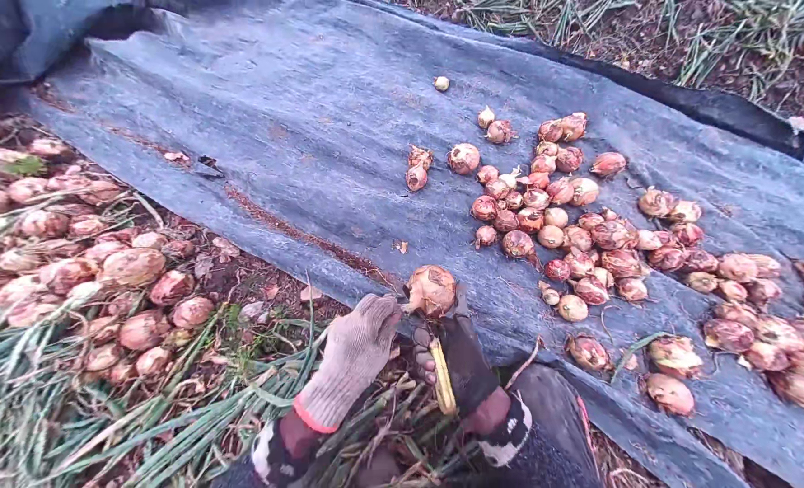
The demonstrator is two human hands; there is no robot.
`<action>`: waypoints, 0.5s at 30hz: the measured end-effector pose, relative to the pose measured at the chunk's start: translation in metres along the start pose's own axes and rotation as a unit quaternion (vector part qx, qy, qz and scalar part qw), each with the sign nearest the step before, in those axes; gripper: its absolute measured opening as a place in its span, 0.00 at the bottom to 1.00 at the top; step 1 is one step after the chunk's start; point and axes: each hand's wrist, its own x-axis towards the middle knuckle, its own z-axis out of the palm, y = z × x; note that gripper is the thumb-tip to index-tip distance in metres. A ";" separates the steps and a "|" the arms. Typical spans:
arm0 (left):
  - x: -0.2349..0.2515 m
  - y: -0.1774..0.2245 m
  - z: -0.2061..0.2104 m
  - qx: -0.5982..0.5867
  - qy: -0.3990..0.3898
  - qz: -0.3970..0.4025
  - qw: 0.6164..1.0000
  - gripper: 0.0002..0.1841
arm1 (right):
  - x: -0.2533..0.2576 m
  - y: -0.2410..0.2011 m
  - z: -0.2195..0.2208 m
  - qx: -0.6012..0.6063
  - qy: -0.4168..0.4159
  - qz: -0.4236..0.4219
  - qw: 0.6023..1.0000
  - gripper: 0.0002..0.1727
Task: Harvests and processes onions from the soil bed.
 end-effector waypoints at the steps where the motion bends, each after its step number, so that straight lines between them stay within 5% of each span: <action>1: 0.029 -0.008 -0.008 0.033 0.041 -0.007 0.999 0.15 | -0.010 -0.014 0.012 0.028 -0.032 -0.068 0.997 0.42; 3: 0.074 -0.044 -0.034 0.078 0.059 -0.097 0.990 0.17 | -0.032 -0.044 0.034 0.044 -0.086 -0.225 0.970 0.36; 5: 0.086 -0.088 -0.056 0.081 0.002 -0.169 0.982 0.18 | -0.044 -0.067 0.046 -0.004 -0.112 -0.311 0.944 0.39; 8: 0.037 -0.123 -0.044 0.114 -0.184 -0.214 0.953 0.18 | -0.033 -0.049 0.026 -0.053 -0.103 -0.256 0.960 0.40; 11: -0.052 -0.149 -0.024 0.127 -0.385 -0.297 0.864 0.15 | -0.006 -0.014 -0.002 -0.168 0.021 -0.186 0.968 0.37; 15: -0.132 -0.198 -0.077 0.120 -0.456 -0.382 0.795 0.19 | 0.015 0.019 -0.024 -0.331 0.107 -0.135 0.928 0.35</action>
